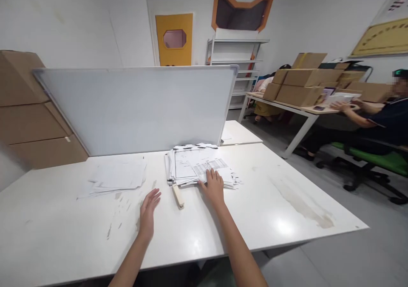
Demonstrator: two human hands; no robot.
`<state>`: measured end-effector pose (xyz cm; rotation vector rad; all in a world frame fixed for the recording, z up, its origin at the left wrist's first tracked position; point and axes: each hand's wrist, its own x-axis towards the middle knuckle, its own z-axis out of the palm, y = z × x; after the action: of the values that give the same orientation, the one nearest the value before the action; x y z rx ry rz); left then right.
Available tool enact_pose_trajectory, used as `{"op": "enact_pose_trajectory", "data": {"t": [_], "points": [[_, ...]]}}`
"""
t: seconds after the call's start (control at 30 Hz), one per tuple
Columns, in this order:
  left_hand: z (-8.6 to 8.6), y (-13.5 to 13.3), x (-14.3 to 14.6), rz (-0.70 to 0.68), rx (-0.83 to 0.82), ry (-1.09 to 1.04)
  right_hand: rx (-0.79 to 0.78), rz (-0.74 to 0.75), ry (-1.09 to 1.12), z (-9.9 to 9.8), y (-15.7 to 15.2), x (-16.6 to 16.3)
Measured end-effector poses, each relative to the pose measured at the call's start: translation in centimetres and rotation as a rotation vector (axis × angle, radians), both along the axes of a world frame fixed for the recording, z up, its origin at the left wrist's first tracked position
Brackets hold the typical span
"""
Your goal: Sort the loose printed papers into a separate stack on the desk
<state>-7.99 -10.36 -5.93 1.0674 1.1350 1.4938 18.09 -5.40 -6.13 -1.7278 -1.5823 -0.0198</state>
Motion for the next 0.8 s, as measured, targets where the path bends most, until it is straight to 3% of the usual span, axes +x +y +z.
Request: {"op": "enact_pose_trajectory", "data": {"t": [0.17, 0.33, 0.43, 0.53, 0.6, 0.67, 0.73, 0.8], "points": [[0.2, 0.2, 0.1, 0.087, -0.037, -0.003, 0.047, 0.011, 0.064, -2.7, 0.1, 2.6], [0.3, 0.7, -0.5, 0.115, -0.058, -0.025, 0.171, -0.065, 0.098, -1.0, -0.7, 2.1], [0.8, -0.5, -0.1, 0.164, -0.022, 0.081, 0.255, -0.071, 0.072, 0.0, -3.5, 0.9], [1.7, -3.4, 2.3, 0.009, 0.009, 0.157, 0.370, 0.030, 0.025, -0.8, -8.6, -1.6], [2.2, -5.5, 4.7, -0.198, -0.093, -0.047, 0.517, 0.256, -0.063, -2.4, -12.2, -3.5], [2.5, -7.1, 7.1, -0.353, -0.290, -0.241, 0.497, 0.402, -0.093, -4.1, -14.9, -4.8], [2.5, -7.7, 8.6, -0.392, -0.419, -0.320, 0.440, 0.459, -0.134, -5.3, -16.4, -5.2], [2.4, -7.6, 8.8, -0.363, -0.418, -0.290, 0.392, 0.493, -0.212, -5.8, -17.2, -4.6]]}}
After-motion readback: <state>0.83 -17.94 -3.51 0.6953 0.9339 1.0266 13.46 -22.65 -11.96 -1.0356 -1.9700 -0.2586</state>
